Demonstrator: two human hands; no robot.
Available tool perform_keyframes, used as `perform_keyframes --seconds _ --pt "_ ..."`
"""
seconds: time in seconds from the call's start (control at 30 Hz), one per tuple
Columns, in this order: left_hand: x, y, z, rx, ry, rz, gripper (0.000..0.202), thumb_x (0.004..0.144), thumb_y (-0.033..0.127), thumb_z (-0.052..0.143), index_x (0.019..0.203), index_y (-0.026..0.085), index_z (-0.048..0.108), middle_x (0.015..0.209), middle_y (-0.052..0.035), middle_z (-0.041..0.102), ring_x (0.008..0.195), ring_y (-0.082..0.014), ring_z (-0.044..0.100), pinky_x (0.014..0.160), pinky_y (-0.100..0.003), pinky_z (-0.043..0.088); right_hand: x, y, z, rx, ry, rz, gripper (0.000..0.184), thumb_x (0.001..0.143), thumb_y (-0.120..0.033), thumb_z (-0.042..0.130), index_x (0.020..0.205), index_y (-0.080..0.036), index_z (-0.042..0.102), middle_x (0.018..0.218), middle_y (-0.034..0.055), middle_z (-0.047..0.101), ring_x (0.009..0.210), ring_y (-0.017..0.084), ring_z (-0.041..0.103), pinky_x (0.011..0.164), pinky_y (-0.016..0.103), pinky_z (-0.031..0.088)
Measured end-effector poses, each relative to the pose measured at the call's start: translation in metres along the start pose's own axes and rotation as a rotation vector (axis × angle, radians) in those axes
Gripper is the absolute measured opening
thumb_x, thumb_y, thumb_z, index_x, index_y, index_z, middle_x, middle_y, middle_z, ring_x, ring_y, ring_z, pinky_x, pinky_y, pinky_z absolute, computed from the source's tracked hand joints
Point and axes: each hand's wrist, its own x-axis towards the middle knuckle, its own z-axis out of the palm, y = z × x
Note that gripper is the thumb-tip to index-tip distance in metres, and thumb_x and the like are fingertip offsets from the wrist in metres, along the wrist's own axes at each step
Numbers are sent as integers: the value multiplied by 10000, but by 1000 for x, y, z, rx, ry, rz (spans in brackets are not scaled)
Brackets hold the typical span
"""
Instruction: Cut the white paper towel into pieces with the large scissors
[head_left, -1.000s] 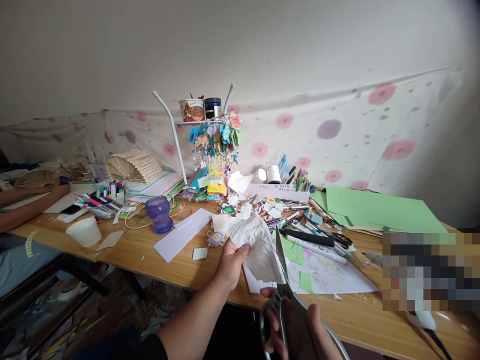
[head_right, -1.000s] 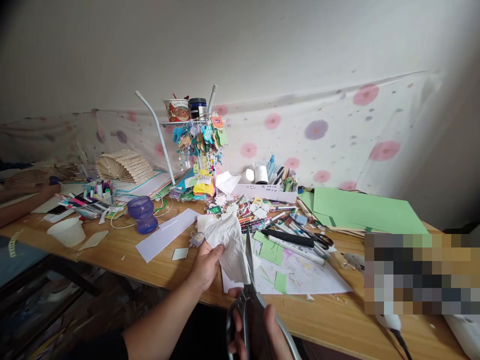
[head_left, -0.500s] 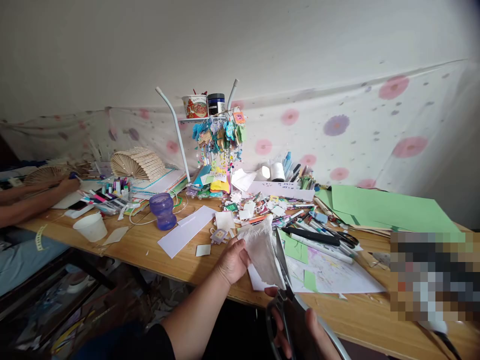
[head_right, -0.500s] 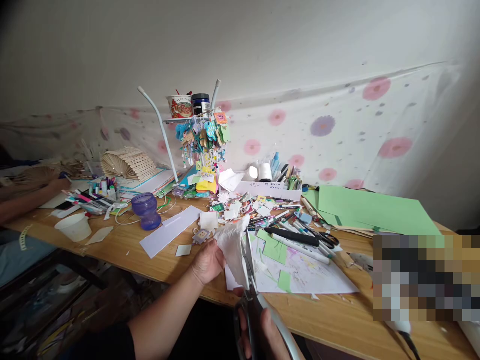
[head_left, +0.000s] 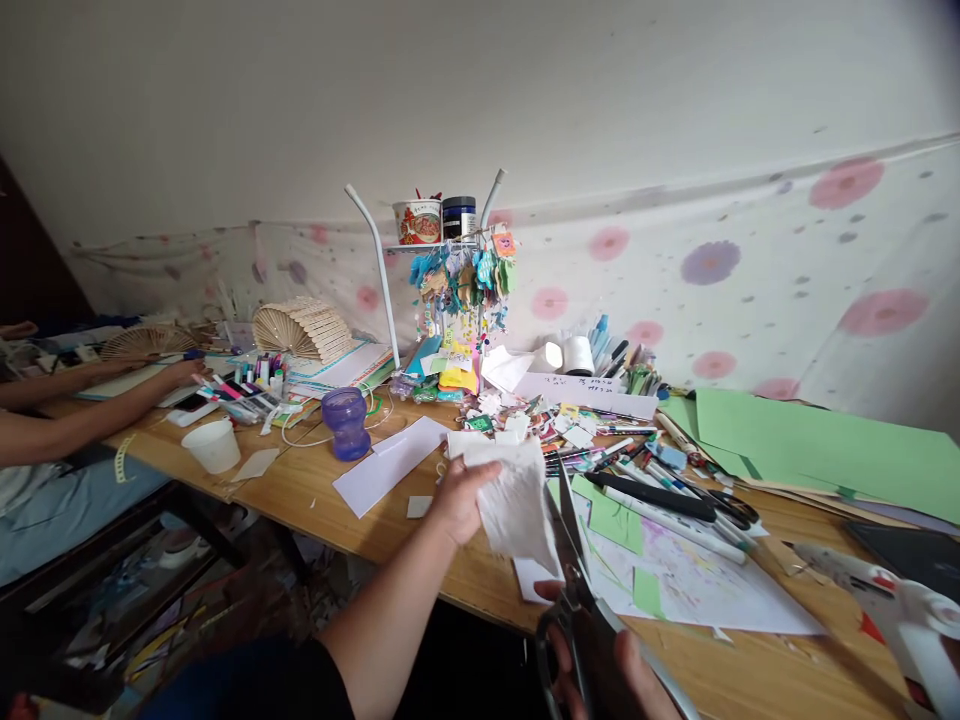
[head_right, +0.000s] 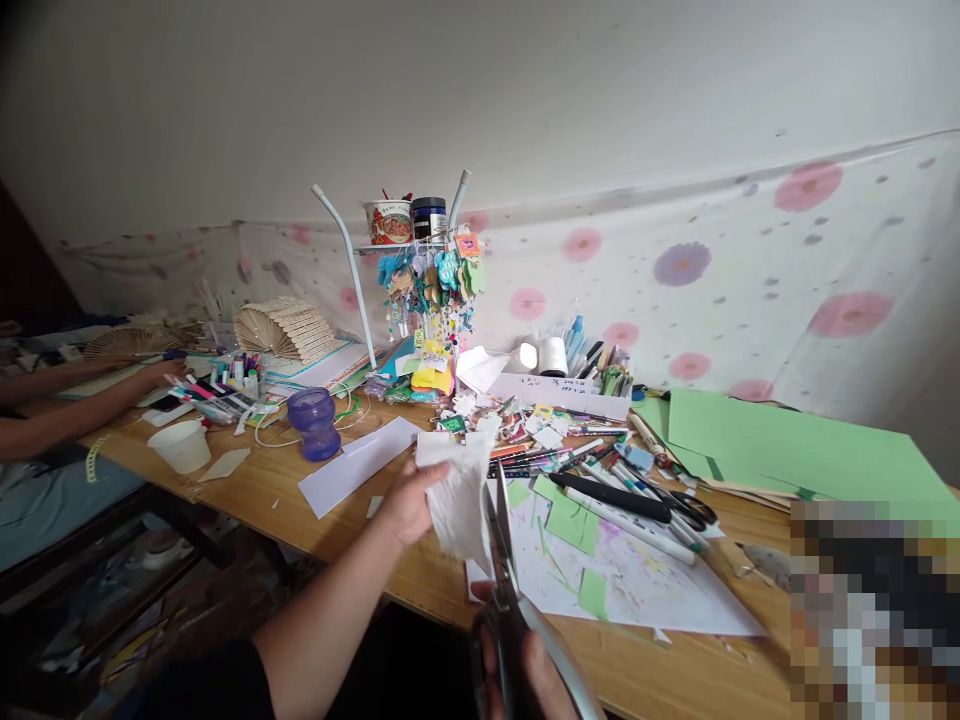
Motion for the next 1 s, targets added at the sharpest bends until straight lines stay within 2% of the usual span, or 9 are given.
perform_keyframes --seconds 0.13,0.23,0.37,0.57,0.7,1.0 --pt "13 45 -6 53 -13 163 476 628 214 744 1080 128 621 938 -99 720 931 -272 654 895 -419 461 25 -29 24 -151 -175 -67 559 813 -624 441 1161 -193 517 795 17 540 546 118 498 595 306 417" --pt "10 55 -10 59 7 204 474 645 213 738 1097 144 613 950 -83 719 973 -261 640 917 -398 449 32 -35 33 -183 -221 -74 590 810 -635 433 1188 -188 502 809 22 535 559 123 501 626 322 427" --pt "-3 34 -16 60 51 167 422 651 235 740 1047 133 635 926 -87 721 968 -274 641 912 -395 450 24 -18 28 -96 -138 -1 658 780 -683 417 1193 -178 508 774 17 538 493 109 491 598 324 419" --pt "-10 2 -13 -57 21 43 450 624 243 759 1047 145 639 998 -105 705 1018 -284 617 926 -401 437 14 -1 10 -47 -65 28 664 768 -694 423 1175 -180 533 754 10 550 471 99 499 604 324 423" --pt "-8 -2 -9 -77 2 2 469 624 242 762 1062 136 633 1012 -121 699 1040 -291 605 931 -410 432 10 0 4 -55 -51 43 650 761 -687 445 1166 -187 538 766 23 560 509 113 501 559 296 391" --pt "-12 -5 -3 -74 20 16 473 590 216 788 1033 146 638 1004 -102 702 976 -273 634 926 -406 435 7 2 0 -39 -55 31 646 756 -695 444 1130 -179 544 759 23 561 501 109 508 549 281 374"
